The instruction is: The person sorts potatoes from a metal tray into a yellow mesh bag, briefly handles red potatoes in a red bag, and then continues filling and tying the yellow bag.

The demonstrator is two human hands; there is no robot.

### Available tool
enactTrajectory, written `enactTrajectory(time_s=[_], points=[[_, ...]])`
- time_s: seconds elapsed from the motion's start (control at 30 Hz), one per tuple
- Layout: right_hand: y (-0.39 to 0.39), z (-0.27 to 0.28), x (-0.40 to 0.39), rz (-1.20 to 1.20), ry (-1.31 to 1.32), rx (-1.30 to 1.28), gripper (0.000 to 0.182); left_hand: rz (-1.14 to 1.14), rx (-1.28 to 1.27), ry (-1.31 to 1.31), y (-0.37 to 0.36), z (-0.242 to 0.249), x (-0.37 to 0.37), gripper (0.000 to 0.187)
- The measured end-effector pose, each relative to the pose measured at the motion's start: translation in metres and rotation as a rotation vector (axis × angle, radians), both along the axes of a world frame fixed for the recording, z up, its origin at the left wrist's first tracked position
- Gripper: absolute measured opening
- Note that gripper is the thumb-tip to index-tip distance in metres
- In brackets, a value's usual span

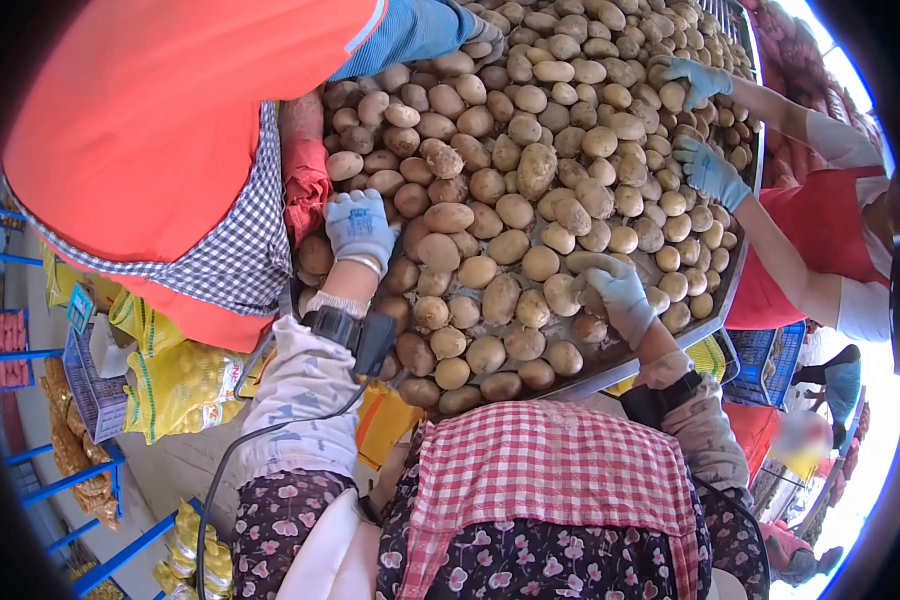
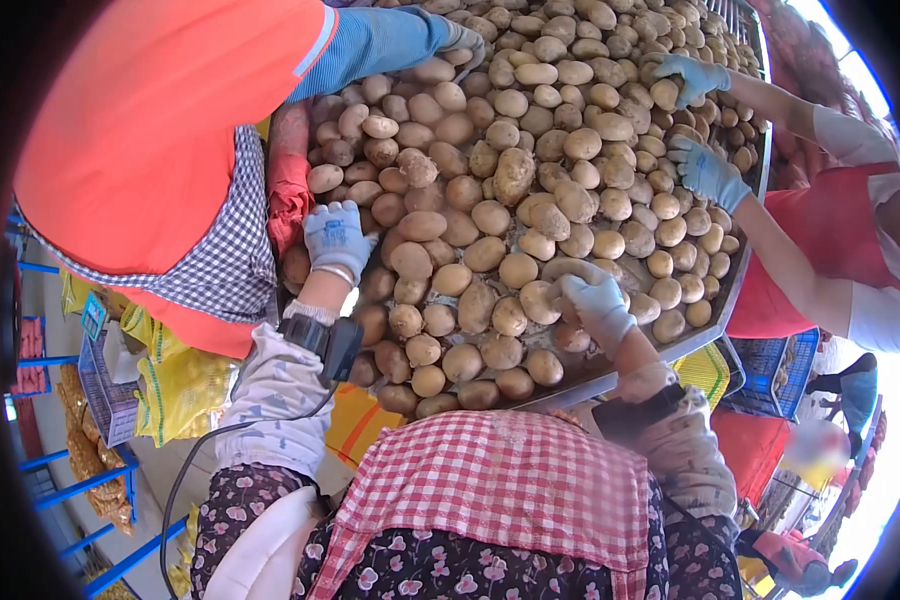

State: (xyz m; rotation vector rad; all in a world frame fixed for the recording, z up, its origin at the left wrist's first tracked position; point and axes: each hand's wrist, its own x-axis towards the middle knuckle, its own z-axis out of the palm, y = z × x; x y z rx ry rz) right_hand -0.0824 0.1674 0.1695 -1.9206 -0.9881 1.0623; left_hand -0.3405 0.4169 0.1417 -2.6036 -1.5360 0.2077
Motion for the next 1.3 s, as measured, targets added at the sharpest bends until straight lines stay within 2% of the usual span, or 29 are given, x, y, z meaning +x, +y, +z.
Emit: enactTrajectory(time_s=[0.03, 0.1, 0.17, 0.2, 0.23, 0.27, 0.3, 0.33, 0.37, 0.4, 0.43, 0.5, 0.53, 0.57, 0.63, 0.67, 0.77, 0.83, 0.87, 0.9, 0.93, 0.97, 1.03, 1.07, 1.1, 1.13, 1.17, 1.23, 1.3], points=[[-0.004, 0.003, 0.002, -0.146, 0.438, 0.012, 0.024, -0.080, 0.070, 0.026, -0.001, -0.003, -0.005, 0.050], [-0.013, 0.001, -0.001, -0.107, 0.454, 0.062, 0.025, -0.210, 0.186, -0.057, -0.002, -0.026, -0.020, 0.051], [-0.012, -0.003, -0.005, 0.373, -0.012, 0.505, 0.032, -0.137, 0.111, -0.383, -0.005, -0.030, -0.026, 0.033], [-0.011, -0.001, -0.005, 0.364, -0.015, 0.505, 0.032, -0.115, -0.083, -0.616, -0.003, -0.030, -0.033, 0.020], [-0.007, 0.010, -0.012, 0.206, 0.635, 0.283, 0.036, -0.051, -0.347, -1.061, -0.011, -0.040, -0.031, 0.018], [-0.005, 0.014, -0.023, 0.020, 1.272, 0.030, 0.041, -0.197, -0.401, -1.167, -0.030, -0.029, -0.017, 0.022], [-0.003, 0.012, -0.034, 0.009, 1.277, 0.020, 0.041, -0.332, -0.452, -1.277, -0.050, -0.012, -0.003, 0.027], [0.005, 0.008, -0.043, 0.085, 0.945, 0.090, 0.044, -0.298, -0.746, -1.323, -0.056, -0.006, -0.003, 0.035], [0.015, 0.009, -0.050, 0.164, 0.609, 0.172, 0.048, -0.297, -0.729, -1.326, -0.052, -0.010, -0.006, 0.035], [0.020, 0.021, -0.051, 0.016, 0.806, 0.063, 0.048, -0.115, -0.726, -1.551, -0.044, -0.019, -0.011, 0.036], [0.017, 0.020, -0.049, 0.019, 0.809, 0.071, 0.048, 0.079, -0.720, -1.767, -0.039, -0.023, -0.018, 0.038], [0.009, 0.018, -0.035, 0.110, 0.708, 0.091, 0.049, 0.343, -0.558, -1.825, -0.027, -0.031, -0.039, 0.038], [0.005, 0.016, -0.031, 0.212, 0.488, 0.183, 0.047, 0.215, -0.380, -1.550, -0.020, -0.051, -0.044, 0.039], [0.001, 0.005, -0.023, 0.215, 0.487, 0.183, 0.047, 0.096, -0.212, -1.267, -0.019, -0.051, -0.043, 0.042], [-0.003, -0.023, -0.013, -0.117, 0.971, 0.067, 0.047, -0.104, -0.057, -0.471, -0.033, -0.029, -0.033, 0.051], [-0.002, -0.024, -0.015, -0.115, 0.972, 0.062, 0.047, -0.049, -0.098, -0.453, -0.039, -0.013, -0.019, 0.056], [-0.003, -0.023, -0.021, -0.263, 1.076, 0.074, 0.049, -0.054, -0.226, -0.516, -0.027, -0.011, -0.002, 0.053], [-0.002, -0.014, -0.022, -0.104, 0.926, 0.096, 0.054, -0.061, -0.287, -0.520, -0.032, -0.003, 0.000, 0.046], [0.002, -0.009, -0.021, -0.111, 0.922, 0.105, 0.054, -0.122, -0.430, -0.900, -0.039, -0.001, 0.005, 0.045], [0.001, -0.002, -0.024, -0.023, 1.097, 0.111, 0.056, -0.177, -0.590, -1.271, -0.051, 0.000, 0.009, 0.043], [-0.003, 0.004, -0.029, 0.067, 1.272, 0.112, 0.058, -0.355, -0.663, -1.282, -0.069, 0.017, 0.016, 0.043], [0.000, 0.015, -0.038, 0.063, 1.269, 0.109, 0.058, -0.538, -0.719, -1.296, -0.080, 0.033, 0.026, 0.042], [0.009, 0.035, -0.056, 0.186, 0.780, 0.430, 0.059, -0.648, -0.625, -1.289, -0.086, 0.020, 0.031, 0.047], [0.003, 0.027, -0.038, 0.076, 1.054, 0.153, 0.059, -0.661, -0.320, -0.971, -0.089, 0.013, 0.024, 0.049], [-0.005, 0.020, -0.031, 0.067, 1.058, 0.163, 0.059, -0.657, -0.028, -0.647, -0.094, 0.003, 0.014, 0.052], [-0.009, 0.020, -0.028, -0.039, 1.193, 0.173, 0.057, -0.613, -0.036, -0.500, -0.098, -0.008, -0.003, 0.061], [-0.014, 0.020, -0.024, -0.148, 1.326, 0.181, 0.056, -0.621, -0.041, -0.498, -0.098, -0.015, -0.016, 0.061], [-0.024, 0.020, -0.020, -0.194, 1.397, 0.223, 0.057, -0.264, 0.162, -0.410, -0.101, -0.020, -0.032, 0.058], [-0.028, 0.014, -0.017, -0.318, 1.299, 0.280, 0.056, -0.311, 0.141, -0.474, -0.104, -0.019, -0.033, 0.055]])
